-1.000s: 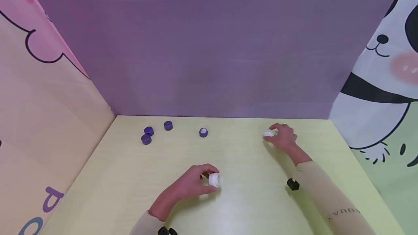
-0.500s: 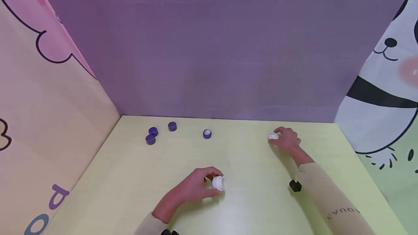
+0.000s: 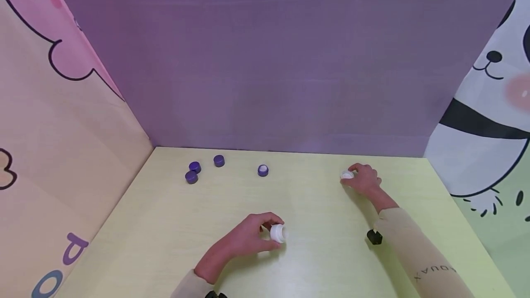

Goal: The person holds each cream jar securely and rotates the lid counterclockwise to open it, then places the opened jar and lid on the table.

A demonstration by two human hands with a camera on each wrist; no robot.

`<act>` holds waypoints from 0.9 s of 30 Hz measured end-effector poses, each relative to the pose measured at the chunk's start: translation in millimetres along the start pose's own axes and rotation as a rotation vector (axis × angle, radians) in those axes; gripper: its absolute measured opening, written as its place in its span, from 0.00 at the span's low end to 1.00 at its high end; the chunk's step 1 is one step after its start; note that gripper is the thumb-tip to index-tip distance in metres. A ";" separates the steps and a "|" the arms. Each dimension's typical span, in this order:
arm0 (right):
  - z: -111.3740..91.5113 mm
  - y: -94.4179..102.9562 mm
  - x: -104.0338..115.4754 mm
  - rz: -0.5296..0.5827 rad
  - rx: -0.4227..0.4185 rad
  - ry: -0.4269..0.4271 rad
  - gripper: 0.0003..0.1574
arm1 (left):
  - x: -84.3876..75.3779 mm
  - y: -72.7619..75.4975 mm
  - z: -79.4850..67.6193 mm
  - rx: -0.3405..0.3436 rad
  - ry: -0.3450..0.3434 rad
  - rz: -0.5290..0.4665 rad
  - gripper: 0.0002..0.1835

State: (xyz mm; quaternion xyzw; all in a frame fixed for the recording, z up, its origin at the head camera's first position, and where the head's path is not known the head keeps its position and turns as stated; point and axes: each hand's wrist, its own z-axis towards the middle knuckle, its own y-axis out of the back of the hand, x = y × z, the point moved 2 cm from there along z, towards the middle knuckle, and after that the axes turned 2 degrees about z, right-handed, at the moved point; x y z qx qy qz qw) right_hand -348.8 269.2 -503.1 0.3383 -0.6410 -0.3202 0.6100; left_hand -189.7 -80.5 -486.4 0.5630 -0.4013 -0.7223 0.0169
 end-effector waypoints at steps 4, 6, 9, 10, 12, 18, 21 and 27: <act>-1.2 0.1 0.5 -0.006 0.009 -0.010 0.31 | -0.8 -0.5 -0.5 -0.002 0.013 -0.020 0.21; -1.9 0.7 1.2 -0.006 0.011 -0.011 0.31 | -1.8 -0.5 -0.7 -0.002 0.013 -0.029 0.21; -2.1 1.2 1.4 -0.005 0.010 -0.004 0.33 | -3.5 -0.5 -0.6 0.000 0.008 -0.033 0.20; -2.0 1.2 1.3 -0.005 0.009 -0.002 0.33 | -4.0 -0.5 -0.5 0.001 0.006 -0.033 0.20; -1.7 1.3 1.2 -0.004 0.009 0.002 0.35 | -4.9 -0.5 -0.4 0.000 0.004 -0.030 0.20; -3.6 3.0 0.0 0.015 0.001 0.005 0.37 | -6.8 -1.2 -0.9 0.003 -0.005 -0.023 0.20; -6.4 5.2 0.5 0.042 -0.021 0.023 0.36 | -7.2 -1.3 -1.6 0.012 -0.020 -0.009 0.20; -17.6 7.5 6.8 0.131 -0.107 0.123 0.29 | -8.2 -1.2 -3.8 0.039 -0.047 -0.008 0.20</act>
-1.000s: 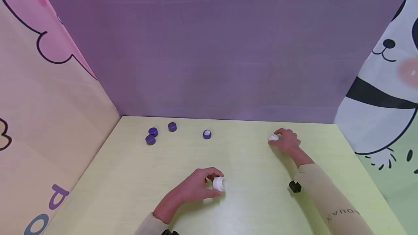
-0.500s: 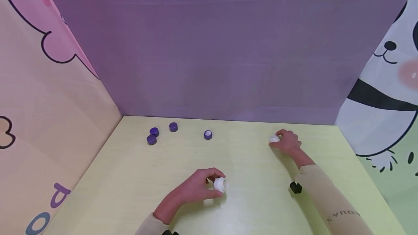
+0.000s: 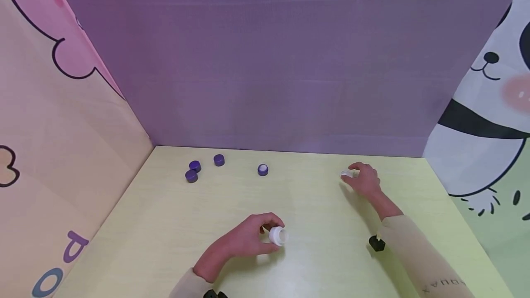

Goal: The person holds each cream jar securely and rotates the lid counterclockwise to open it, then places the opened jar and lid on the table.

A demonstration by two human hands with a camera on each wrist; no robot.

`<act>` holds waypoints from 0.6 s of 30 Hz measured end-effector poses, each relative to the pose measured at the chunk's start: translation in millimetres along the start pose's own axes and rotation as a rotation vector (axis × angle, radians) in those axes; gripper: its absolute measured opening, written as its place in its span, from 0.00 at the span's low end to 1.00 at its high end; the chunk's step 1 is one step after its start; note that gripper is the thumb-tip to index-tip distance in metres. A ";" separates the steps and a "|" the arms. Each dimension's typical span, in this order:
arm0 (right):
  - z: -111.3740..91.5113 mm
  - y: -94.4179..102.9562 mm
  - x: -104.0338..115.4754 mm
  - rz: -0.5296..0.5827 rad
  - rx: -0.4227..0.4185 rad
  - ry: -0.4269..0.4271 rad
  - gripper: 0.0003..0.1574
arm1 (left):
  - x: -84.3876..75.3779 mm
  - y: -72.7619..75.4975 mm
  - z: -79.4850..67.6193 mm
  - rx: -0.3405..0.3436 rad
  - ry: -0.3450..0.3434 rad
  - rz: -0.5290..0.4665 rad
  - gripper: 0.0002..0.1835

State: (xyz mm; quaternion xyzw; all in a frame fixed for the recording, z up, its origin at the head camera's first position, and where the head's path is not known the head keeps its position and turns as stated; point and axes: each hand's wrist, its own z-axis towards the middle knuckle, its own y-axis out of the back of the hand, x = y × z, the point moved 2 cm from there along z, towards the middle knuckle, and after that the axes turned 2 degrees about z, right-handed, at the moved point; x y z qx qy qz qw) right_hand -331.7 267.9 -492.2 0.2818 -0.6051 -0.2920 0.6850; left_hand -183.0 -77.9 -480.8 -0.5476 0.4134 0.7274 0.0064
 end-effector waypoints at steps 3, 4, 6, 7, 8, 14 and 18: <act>-6.1 -1.7 4.5 0.055 -0.027 0.060 0.22 | 0.0 -0.3 -0.5 0.011 0.000 -0.004 0.20; -8.5 -2.1 6.7 0.073 -0.033 0.076 0.20 | -0.1 -0.3 -0.7 0.015 0.002 -0.006 0.20; -13.7 -2.6 12.3 0.104 -0.038 0.110 0.16 | -0.4 0.0 -1.0 0.019 0.005 -0.003 0.20; -16.5 -2.6 15.6 0.118 -0.038 0.121 0.15 | -0.7 0.2 -1.0 0.022 0.003 0.000 0.20; -19.7 -2.6 19.4 0.134 -0.037 0.130 0.14 | -1.1 0.5 -1.1 0.023 0.003 0.004 0.21; -38.9 -5.3 37.9 0.228 0.004 0.177 0.13 | -1.4 4.2 -1.3 0.009 0.008 0.030 0.20; -51.4 -7.7 46.8 0.267 0.045 0.209 0.13 | 1.2 8.0 -0.9 -0.031 0.001 0.052 0.20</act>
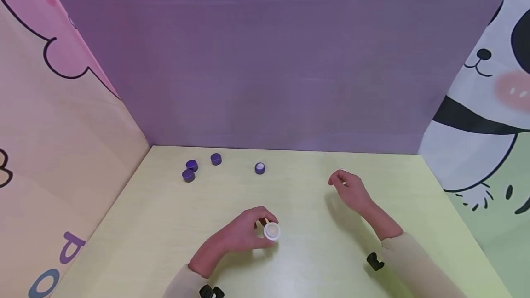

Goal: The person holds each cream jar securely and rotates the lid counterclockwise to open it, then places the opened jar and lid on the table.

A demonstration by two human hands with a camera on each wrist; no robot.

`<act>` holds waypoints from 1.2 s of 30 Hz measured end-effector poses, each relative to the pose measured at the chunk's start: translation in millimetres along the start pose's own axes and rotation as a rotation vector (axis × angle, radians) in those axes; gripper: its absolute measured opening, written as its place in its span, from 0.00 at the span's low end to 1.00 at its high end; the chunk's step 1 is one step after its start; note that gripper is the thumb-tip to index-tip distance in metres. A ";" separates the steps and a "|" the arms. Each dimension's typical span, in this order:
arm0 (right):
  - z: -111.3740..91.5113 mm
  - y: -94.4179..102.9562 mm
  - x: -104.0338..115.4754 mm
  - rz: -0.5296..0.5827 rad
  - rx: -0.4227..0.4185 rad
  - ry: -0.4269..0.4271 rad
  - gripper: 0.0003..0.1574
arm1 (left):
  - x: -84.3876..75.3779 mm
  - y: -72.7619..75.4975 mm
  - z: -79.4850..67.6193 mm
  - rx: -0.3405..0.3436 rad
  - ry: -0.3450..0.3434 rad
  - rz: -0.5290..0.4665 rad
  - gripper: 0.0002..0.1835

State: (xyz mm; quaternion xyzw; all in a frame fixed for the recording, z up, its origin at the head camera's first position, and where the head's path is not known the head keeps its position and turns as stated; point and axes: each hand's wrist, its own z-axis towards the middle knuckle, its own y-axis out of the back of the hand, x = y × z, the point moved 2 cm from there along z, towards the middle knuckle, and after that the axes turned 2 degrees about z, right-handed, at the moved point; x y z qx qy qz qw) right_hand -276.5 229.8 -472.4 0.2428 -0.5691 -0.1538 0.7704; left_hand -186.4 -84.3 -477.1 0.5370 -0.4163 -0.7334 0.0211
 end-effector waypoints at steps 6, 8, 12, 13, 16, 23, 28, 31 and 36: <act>-15.7 -9.9 10.5 0.025 0.062 0.028 0.06 | 5.0 9.7 2.0 -0.030 0.000 0.043 0.22; -20.7 -12.8 14.5 0.035 0.073 0.051 0.04 | 6.4 14.3 3.3 -0.037 0.004 0.054 0.22; -29.5 -17.6 22.6 0.062 0.100 0.076 0.02 | 10.2 24.4 8.2 -0.046 0.006 0.062 0.22; -31.3 -18.5 25.0 0.071 0.109 0.077 0.03 | 11.2 26.7 9.9 -0.047 0.007 0.066 0.22; -35.6 -21.6 30.8 0.104 0.136 0.068 0.02 | 14.2 32.4 15.3 -0.050 0.007 0.073 0.22; -41.7 -30.1 29.9 0.123 0.177 0.062 0.03 | 24.0 46.7 27.3 -0.081 0.023 0.115 0.22; -46.0 -34.0 22.9 0.089 0.187 0.033 0.04 | 32.6 60.1 34.2 -0.119 0.059 0.151 0.22; -48.7 -34.5 21.9 0.093 0.199 0.028 0.03 | 38.9 68.3 37.6 -0.137 0.094 0.181 0.22; -51.2 -34.7 21.4 0.114 0.234 0.014 0.02 | 49.6 83.1 42.6 -0.162 0.129 0.221 0.23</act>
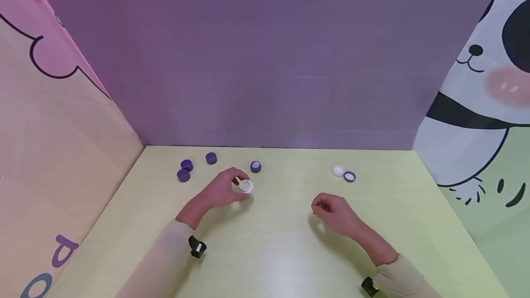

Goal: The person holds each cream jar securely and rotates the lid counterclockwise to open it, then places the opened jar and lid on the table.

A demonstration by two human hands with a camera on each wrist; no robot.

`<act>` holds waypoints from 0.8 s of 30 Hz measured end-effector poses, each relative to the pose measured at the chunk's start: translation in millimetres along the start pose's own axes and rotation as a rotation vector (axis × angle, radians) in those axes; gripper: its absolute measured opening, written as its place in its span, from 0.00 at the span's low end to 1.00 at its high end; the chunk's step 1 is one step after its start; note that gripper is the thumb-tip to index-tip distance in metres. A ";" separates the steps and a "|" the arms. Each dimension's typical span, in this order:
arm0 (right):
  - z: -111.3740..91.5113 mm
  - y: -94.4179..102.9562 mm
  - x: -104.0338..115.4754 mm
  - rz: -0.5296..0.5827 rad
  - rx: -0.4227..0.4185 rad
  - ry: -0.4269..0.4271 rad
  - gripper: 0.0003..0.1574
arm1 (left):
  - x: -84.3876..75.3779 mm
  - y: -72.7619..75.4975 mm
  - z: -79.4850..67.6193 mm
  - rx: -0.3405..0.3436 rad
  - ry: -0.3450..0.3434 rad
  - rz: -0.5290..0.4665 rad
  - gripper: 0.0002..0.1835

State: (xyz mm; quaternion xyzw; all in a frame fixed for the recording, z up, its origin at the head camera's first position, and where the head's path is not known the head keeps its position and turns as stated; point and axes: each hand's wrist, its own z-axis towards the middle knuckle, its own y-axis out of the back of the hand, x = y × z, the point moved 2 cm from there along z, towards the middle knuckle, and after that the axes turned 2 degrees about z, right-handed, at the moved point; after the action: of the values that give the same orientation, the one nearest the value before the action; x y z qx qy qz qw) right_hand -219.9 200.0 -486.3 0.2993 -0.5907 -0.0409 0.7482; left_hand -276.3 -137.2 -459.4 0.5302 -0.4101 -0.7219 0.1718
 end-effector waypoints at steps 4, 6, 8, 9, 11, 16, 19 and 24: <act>-0.3 0.6 0.9 -0.020 -0.011 0.018 0.04 | 9.9 9.2 7.4 -0.017 0.013 0.016 0.22; -0.3 1.1 0.6 -0.046 -0.034 0.023 0.04 | 14.3 12.6 11.7 -0.017 0.023 0.016 0.22; -0.4 1.8 -0.6 -0.068 -0.053 0.015 0.04 | 17.8 15.9 16.4 -0.015 0.034 0.005 0.22; -0.6 2.2 -1.2 -0.076 -0.058 0.009 0.04 | 19.2 17.4 18.9 -0.014 0.042 -0.005 0.22; -1.3 3.3 -2.6 -0.086 -0.065 0.000 0.03 | 22.5 19.9 24.0 -0.012 0.066 -0.016 0.22; -4.8 7.8 -6.0 -0.085 -0.084 -0.004 0.03 | 28.6 24.6 34.5 0.004 0.116 -0.037 0.23; -7.2 9.7 -7.5 -0.079 -0.099 -0.008 0.03 | 33.4 25.9 38.2 0.010 0.136 -0.038 0.23; -11.3 14.2 -8.2 -0.096 -0.110 -0.001 0.03 | 42.8 26.0 42.2 0.010 0.150 -0.041 0.22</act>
State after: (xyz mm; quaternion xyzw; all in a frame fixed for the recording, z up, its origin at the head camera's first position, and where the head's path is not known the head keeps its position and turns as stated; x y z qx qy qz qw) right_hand -216.3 219.4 -487.7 0.2858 -0.5728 -0.1093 0.7605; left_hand -335.6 -164.8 -461.7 0.5920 -0.3886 -0.6815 0.1844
